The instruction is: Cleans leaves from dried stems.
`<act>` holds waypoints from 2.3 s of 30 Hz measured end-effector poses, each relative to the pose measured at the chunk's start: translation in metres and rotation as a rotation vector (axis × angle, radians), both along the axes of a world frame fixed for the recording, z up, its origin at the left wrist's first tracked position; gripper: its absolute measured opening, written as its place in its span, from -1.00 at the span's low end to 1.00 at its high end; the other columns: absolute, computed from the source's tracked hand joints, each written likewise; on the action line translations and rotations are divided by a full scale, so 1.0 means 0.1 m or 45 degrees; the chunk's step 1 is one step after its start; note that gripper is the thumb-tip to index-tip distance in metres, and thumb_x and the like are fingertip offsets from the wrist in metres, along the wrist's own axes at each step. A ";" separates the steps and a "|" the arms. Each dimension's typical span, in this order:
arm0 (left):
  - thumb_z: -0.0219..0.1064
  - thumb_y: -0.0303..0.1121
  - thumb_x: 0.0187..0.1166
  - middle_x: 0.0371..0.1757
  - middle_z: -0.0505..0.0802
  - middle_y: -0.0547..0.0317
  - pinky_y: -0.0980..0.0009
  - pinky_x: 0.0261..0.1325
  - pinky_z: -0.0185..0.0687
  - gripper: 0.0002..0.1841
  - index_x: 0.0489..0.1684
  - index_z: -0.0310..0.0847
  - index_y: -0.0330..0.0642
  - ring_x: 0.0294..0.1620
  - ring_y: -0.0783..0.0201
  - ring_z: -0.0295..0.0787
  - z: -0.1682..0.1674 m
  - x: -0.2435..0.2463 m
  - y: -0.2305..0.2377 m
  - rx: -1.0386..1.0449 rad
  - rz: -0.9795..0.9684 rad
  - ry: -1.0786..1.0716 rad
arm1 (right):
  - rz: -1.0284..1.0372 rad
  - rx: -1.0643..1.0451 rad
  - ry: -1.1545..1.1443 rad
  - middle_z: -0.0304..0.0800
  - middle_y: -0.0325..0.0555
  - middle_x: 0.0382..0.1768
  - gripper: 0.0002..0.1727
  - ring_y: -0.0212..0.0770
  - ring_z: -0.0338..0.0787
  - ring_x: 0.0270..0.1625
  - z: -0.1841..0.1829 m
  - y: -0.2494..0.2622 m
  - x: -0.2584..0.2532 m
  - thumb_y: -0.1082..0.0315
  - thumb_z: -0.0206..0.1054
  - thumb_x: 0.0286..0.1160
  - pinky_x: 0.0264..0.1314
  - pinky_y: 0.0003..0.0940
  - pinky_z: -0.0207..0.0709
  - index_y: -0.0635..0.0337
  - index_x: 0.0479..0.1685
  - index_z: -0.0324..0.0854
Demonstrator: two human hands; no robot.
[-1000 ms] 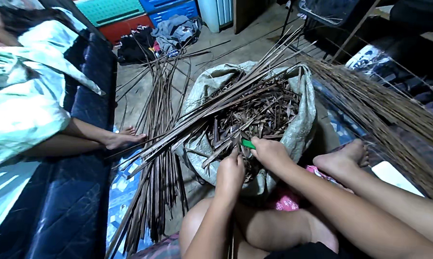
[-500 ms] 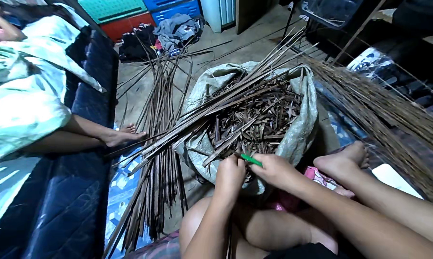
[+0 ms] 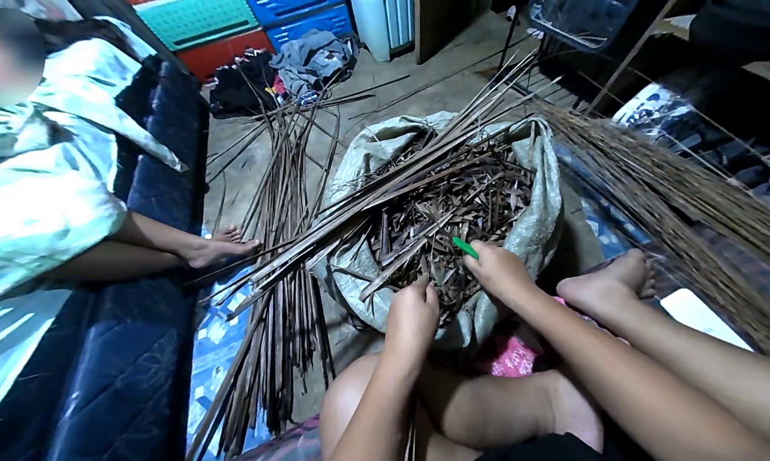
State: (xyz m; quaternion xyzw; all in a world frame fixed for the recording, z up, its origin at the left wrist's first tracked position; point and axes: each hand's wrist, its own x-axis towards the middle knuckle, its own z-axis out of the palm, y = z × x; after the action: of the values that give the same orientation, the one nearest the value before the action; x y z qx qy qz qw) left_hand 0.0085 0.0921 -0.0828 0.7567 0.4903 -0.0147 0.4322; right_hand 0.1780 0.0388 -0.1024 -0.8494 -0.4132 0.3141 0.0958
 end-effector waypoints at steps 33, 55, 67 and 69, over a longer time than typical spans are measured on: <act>-0.09 -0.28 0.89 0.21 0.84 -0.24 -0.08 0.40 0.58 -0.52 0.70 0.41 -0.22 0.27 -0.12 0.79 0.01 0.04 -0.03 -0.009 -0.069 0.077 | 0.015 -0.147 -0.134 0.79 0.30 0.16 -0.56 0.29 0.78 0.31 0.11 0.12 0.07 0.12 0.00 0.87 0.28 0.32 0.54 0.26 0.32 0.59; -0.09 -0.28 0.90 0.07 0.86 -0.22 -0.08 0.29 0.62 -0.55 0.58 0.53 -0.26 0.13 -0.10 0.82 0.03 -0.01 0.05 0.067 0.066 0.031 | 0.280 -0.070 -0.253 0.83 0.29 0.09 -0.59 0.30 0.84 0.22 0.10 0.04 -0.44 0.13 0.07 0.85 0.16 0.25 0.63 0.30 0.29 0.57; -0.06 -0.29 0.92 -0.50 0.76 0.25 0.51 -0.49 0.46 -0.63 0.22 0.64 -0.32 -0.65 0.48 0.52 -0.03 -0.04 0.08 -0.344 0.151 -0.353 | 0.325 0.051 -0.093 0.82 0.31 -0.14 -0.62 0.34 0.84 0.03 0.13 -0.18 -0.28 0.16 0.10 0.78 0.02 0.32 0.58 0.34 0.09 0.62; -0.07 -0.31 0.92 -0.53 0.74 0.27 0.56 -0.59 0.39 -0.64 0.22 0.63 -0.33 -0.72 0.51 0.45 -0.02 -0.04 0.05 -0.418 0.175 -0.422 | 0.312 0.038 -0.152 0.83 0.32 -0.11 -0.63 0.35 0.85 0.05 0.10 -0.20 -0.25 0.17 0.11 0.79 0.03 0.32 0.59 0.34 0.11 0.62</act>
State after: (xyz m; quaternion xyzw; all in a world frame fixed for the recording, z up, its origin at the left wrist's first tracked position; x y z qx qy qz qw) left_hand 0.0041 0.0968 -0.0848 0.6332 0.4542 0.0594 0.6239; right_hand 0.1532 0.0192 -0.0920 -0.8081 -0.5236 0.2661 0.0446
